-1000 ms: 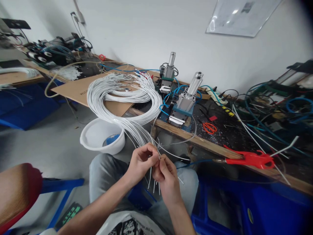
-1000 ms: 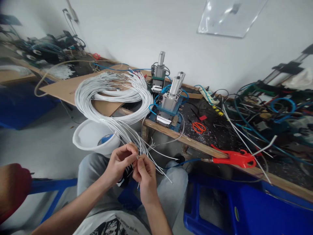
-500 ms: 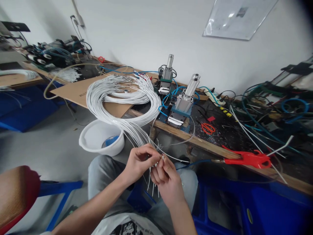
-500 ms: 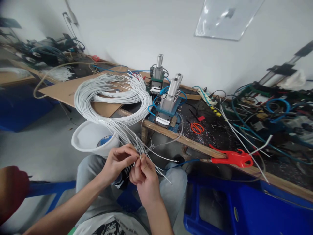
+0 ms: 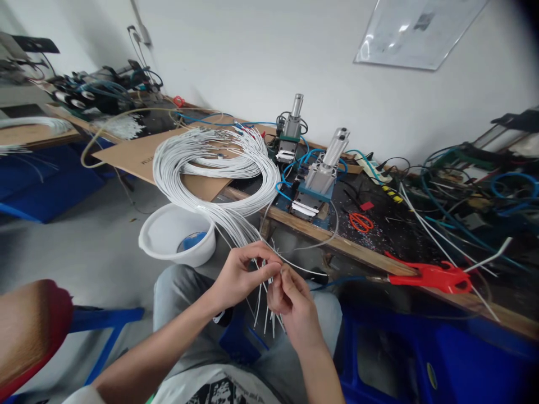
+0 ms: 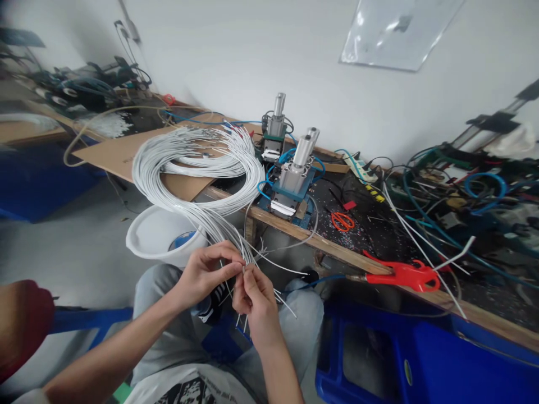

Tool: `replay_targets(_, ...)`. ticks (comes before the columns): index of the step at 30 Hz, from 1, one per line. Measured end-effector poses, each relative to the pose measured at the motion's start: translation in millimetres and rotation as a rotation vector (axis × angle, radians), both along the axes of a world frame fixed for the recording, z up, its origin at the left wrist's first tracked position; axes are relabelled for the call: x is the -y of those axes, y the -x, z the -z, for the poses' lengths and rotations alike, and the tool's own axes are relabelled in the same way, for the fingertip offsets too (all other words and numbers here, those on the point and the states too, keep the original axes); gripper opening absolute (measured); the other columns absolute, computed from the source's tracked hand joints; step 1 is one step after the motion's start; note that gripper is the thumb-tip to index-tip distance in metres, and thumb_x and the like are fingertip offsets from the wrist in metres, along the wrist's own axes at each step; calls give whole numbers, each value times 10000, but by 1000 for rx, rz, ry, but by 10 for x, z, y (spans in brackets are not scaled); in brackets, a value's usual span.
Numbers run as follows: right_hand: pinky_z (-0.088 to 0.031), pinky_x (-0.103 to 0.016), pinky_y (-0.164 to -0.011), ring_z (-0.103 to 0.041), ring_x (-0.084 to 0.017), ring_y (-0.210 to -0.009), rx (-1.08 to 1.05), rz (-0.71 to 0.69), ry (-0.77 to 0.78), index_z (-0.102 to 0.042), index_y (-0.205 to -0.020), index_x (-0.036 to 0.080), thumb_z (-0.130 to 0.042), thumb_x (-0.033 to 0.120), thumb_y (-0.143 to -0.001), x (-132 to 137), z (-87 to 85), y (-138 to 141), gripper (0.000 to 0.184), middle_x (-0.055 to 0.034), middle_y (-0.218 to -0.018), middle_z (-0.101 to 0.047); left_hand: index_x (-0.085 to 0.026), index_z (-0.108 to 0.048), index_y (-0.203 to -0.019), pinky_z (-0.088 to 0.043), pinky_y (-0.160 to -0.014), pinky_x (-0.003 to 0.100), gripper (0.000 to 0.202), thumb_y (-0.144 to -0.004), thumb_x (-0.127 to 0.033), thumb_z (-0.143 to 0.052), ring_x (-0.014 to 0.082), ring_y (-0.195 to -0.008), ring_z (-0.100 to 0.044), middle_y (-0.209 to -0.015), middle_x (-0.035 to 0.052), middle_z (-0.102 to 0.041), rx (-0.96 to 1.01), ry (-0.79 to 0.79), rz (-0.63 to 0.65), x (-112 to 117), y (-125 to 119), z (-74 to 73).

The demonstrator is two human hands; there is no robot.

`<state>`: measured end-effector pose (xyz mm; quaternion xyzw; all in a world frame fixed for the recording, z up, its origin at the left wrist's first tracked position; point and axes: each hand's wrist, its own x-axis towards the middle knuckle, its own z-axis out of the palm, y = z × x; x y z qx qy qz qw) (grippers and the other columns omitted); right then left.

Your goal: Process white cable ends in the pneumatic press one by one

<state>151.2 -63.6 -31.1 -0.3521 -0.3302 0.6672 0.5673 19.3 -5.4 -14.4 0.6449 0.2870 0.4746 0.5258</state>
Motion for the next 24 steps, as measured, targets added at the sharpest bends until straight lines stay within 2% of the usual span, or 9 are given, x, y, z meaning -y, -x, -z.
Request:
replay_targets(2, -181, -225, -447, -254, -53, -448, 185, 67, -45, -493, -771, 181, -547, 493, -946, -3, -1, -33, 362, 76, -534, -335, -122, -728, -843, -479, -741, 224, 175, -862, -291, -684, 108, -772, -604, -820, 62, -665, -35, 7, -27, 0, -3, -9)
replay_targets(5, -301, -231, -529, -389, -82, -554, 516, 199, -153, -566, -877, 185, -517, 449, -972, -6, 1, -86, 285, 42, -620, -438, -124, -734, -833, -471, -722, 213, 205, -860, -321, -686, 104, -758, -604, -805, 60, -669, -66, 27, -88, 1, -15, -6)
replay_targets(8, -368, -241, -631, -470, -104, -677, 728, 315, -242, -584, -868, 189, -522, 393, -977, -9, 12, -110, 240, 10, -728, -517, -129, -738, -811, -466, -717, 208, 207, -843, -331, -705, 101, -749, -604, -797, 56, -672, -43, 52, -115, 10, -47, 4)
replay_targets(11, -347, -237, -593, -438, -97, -625, 658, 344, -229, -545, -782, 184, -509, 413, -979, -7, 26, -80, 304, 22, -662, -473, -119, -728, -772, -457, -688, 211, 241, -815, -357, -733, 101, -719, -590, -767, 53, -656, 33, 157, -111, 42, -119, 35)
replay_targets(16, -176, -230, -462, -182, -75, -495, 247, 307, -55, -418, -732, 198, -540, 481, -954, 15, 58, 70, 379, 81, -552, -225, -102, -690, -713, -448, -652, 194, 316, -730, -398, -801, 83, -678, -556, -719, 36, -628, 308, 486, -104, 152, -299, 142)
replay_targets(19, -146, -227, -439, -123, -76, -486, 86, 303, 2, -364, -715, 207, -560, 494, -936, 34, 85, 152, 412, 90, -547, -166, -98, -669, -701, -436, -607, 190, 340, -684, -397, -831, 79, -644, -542, -702, 30, -616, 408, 611, -164, 222, -384, 188)
replay_targets(21, -162, -225, -440, -146, -78, -487, 142, 326, -21, -366, -710, 206, -543, 495, -945, 50, 113, 180, 412, 86, -550, -181, -100, -637, -693, -395, -529, 191, 373, -653, -409, -841, 75, -575, -508, -653, 15, -576, 481, 738, -134, 254, -418, 193)
replay_targets(24, -202, -227, -450, -221, -81, -492, 395, 411, -123, -387, -707, 204, -491, 485, -974, 68, 170, 166, 401, 72, -561, -243, -117, -571, -672, -330, -468, 193, 406, -628, -426, -832, 66, -489, -437, -567, -20, -473, 584, 922, 4, 264, -430, 174)
